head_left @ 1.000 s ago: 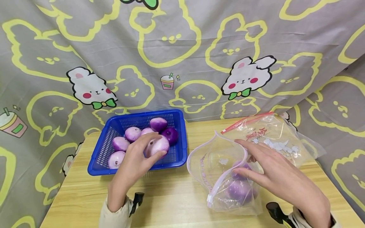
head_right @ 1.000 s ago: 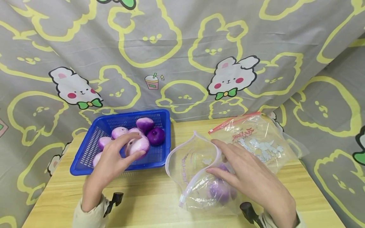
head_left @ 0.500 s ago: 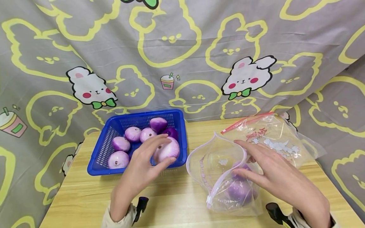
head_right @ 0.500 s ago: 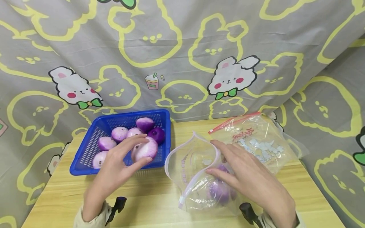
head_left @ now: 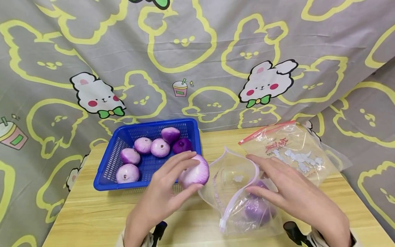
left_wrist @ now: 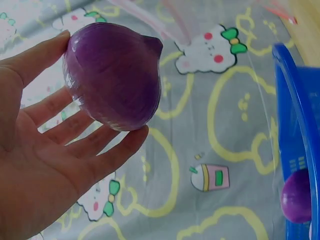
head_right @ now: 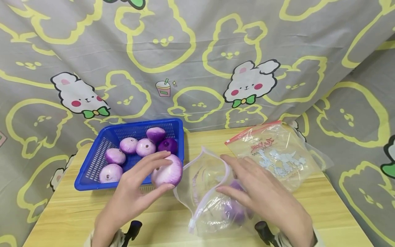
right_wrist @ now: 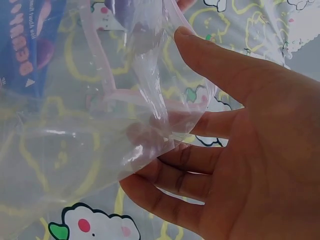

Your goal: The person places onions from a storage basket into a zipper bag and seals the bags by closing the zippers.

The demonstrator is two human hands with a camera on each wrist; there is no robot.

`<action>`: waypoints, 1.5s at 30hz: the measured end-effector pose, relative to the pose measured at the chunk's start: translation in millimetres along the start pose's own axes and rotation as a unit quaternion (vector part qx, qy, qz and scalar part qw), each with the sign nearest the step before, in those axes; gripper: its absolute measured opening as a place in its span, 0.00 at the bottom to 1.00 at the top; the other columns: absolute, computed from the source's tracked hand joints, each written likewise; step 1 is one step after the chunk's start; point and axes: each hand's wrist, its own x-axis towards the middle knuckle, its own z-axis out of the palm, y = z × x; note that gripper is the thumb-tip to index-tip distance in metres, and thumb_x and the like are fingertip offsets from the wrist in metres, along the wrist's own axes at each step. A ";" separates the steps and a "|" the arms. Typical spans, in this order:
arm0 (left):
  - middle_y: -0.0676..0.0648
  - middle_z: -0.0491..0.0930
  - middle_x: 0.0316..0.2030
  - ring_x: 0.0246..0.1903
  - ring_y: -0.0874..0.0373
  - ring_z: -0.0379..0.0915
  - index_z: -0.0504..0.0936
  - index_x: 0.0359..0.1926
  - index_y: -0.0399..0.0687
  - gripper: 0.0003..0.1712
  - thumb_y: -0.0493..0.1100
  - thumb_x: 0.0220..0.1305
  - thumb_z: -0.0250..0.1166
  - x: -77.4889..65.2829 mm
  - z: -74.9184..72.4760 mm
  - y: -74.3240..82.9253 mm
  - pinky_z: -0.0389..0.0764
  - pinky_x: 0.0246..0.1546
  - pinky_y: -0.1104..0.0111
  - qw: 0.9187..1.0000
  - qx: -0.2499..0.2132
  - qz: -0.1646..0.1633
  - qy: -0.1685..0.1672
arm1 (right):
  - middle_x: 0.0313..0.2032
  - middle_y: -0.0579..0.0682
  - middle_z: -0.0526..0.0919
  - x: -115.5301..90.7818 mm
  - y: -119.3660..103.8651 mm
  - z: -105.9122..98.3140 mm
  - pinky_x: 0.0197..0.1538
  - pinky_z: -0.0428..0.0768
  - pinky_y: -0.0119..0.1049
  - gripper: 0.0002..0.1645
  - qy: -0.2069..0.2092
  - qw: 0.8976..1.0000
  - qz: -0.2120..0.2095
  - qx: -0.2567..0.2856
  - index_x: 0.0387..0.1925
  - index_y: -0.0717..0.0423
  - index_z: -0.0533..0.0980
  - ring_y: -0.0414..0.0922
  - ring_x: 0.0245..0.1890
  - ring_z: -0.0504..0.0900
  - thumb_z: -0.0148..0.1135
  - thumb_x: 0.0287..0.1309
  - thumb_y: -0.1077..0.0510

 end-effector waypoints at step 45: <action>0.50 0.72 0.64 0.66 0.55 0.66 0.77 0.60 0.51 0.27 0.54 0.63 0.70 -3.4 22.6 18.5 0.67 0.67 0.61 0.990 0.091 0.015 -0.104 | 0.56 0.33 0.76 -3.1 -9.4 -3.0 0.50 0.78 0.42 0.41 0.063 0.997 -0.040 -0.002 0.70 0.37 0.65 0.33 0.47 0.77 0.70 0.58 0.42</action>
